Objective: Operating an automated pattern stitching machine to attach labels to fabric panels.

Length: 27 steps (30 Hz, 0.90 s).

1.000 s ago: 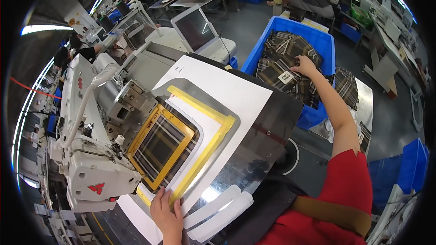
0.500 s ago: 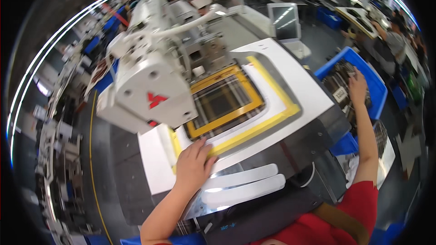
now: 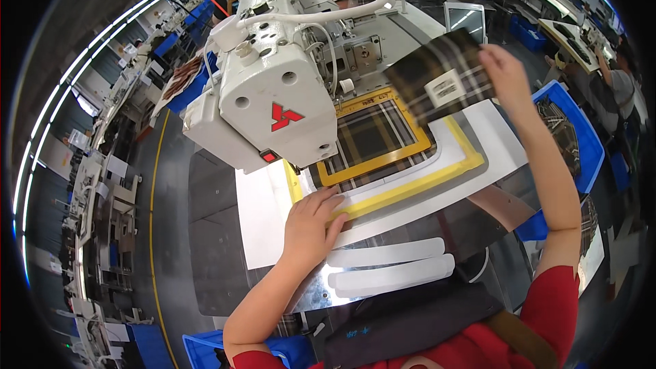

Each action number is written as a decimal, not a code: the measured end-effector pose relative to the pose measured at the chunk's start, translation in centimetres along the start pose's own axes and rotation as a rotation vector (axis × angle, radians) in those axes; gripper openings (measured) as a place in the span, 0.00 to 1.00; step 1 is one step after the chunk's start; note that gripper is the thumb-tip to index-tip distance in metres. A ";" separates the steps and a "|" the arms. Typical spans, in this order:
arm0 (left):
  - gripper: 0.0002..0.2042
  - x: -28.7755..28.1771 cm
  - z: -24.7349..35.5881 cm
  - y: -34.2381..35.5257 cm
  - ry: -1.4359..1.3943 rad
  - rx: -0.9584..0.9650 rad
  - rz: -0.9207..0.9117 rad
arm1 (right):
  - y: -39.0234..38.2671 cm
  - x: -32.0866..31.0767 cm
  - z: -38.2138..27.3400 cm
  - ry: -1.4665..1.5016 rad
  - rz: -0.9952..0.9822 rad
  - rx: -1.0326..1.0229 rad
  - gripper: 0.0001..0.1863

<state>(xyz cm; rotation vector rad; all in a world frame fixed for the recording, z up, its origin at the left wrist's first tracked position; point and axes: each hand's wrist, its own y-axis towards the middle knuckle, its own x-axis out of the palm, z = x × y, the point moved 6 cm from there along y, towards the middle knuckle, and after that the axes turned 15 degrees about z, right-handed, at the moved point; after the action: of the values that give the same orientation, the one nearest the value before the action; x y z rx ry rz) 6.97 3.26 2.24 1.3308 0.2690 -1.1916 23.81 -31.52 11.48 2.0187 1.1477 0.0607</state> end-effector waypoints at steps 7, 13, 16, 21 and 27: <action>0.12 -1.1 -5.8 2.1 0.029 -0.272 -0.025 | -7.9 11.6 3.3 0.285 -0.447 0.591 0.19; 0.16 2.1 -11.8 4.4 -0.024 -0.276 0.017 | -10.0 14.8 -0.2 0.322 -0.545 0.481 0.20; 0.19 4.0 -12.3 5.7 -0.237 -0.046 0.100 | -10.3 14.9 0.1 0.304 -0.512 0.354 0.19; 0.22 5.8 -8.7 7.5 -0.038 -0.029 0.074 | -10.2 13.4 -0.7 0.066 -0.313 0.000 0.21; 0.19 5.8 -9.2 7.4 -0.099 -0.132 0.030 | -16.3 15.3 -7.3 0.271 -0.690 -0.648 0.14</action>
<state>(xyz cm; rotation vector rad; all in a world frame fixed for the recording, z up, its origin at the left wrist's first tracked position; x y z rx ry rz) 19.38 6.50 -0.46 1.1538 0.2512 -1.1909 18.42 -11.31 0.84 1.0081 1.6768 0.3182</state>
